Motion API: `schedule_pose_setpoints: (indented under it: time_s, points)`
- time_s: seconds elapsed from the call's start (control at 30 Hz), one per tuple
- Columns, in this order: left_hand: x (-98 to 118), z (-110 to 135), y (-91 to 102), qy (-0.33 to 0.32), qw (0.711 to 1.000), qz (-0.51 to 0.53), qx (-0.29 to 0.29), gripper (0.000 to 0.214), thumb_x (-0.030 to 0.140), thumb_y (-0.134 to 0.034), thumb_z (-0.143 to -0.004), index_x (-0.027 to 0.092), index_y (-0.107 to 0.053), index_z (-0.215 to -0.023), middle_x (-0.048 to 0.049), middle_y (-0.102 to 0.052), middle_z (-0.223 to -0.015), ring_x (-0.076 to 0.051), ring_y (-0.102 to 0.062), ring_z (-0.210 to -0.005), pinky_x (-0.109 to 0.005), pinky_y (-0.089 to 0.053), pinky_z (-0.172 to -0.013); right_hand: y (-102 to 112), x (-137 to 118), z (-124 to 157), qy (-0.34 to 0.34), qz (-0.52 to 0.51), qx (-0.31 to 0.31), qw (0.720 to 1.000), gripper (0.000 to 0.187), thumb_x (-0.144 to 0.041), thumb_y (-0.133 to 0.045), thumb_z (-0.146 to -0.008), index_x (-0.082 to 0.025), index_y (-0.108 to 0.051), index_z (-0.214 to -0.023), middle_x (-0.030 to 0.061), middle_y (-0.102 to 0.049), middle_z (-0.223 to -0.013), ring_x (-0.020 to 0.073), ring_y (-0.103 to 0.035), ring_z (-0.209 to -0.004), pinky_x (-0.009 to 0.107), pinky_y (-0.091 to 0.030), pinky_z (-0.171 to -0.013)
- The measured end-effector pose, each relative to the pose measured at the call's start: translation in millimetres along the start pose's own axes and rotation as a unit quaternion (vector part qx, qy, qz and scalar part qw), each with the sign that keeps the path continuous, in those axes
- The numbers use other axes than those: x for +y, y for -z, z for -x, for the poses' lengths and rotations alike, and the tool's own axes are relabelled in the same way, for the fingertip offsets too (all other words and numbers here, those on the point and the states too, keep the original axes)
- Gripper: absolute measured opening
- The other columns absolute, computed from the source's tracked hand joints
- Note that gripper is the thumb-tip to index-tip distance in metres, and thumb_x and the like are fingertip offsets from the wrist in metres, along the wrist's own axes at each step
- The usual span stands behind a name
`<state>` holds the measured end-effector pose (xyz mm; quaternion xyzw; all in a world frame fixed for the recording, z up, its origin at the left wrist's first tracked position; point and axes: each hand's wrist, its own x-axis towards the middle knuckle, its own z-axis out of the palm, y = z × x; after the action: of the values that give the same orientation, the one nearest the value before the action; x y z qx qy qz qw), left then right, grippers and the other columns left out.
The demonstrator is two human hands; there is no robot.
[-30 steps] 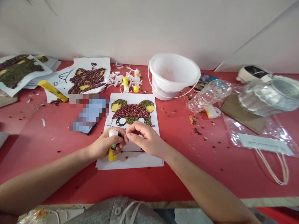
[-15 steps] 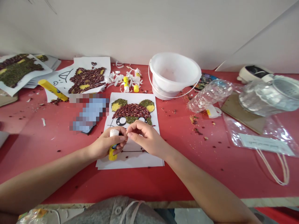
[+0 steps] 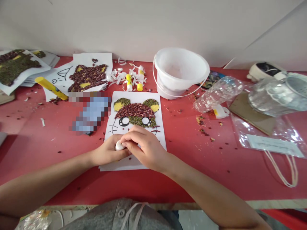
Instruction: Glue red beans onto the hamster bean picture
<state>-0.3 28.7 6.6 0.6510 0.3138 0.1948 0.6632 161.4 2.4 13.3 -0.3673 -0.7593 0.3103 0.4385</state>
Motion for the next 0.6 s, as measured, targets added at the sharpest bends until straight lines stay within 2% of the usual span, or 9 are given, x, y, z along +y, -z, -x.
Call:
schedule_pose_setpoints:
  time_s: [0.6]
  points:
    - [-3.0, -2.0, 1.2, -0.023, 0.999, -0.049, -0.006, 0.017, 0.028, -0.055, -0.077, 0.015, -0.05, -0.067, 0.004, -0.044, -0.057, -0.006, -0.036, -0.052, -0.018, -0.032, -0.045, -1.1, 3.4, 1.5, 0.016, 0.049, 0.011, 0.999, 0.016, -0.011, -0.046, -0.089, -0.022, -0.057, -0.082, 0.001, -0.058, -0.077, 0.0117, -0.055, -0.07, 0.026, -0.046, -0.062]
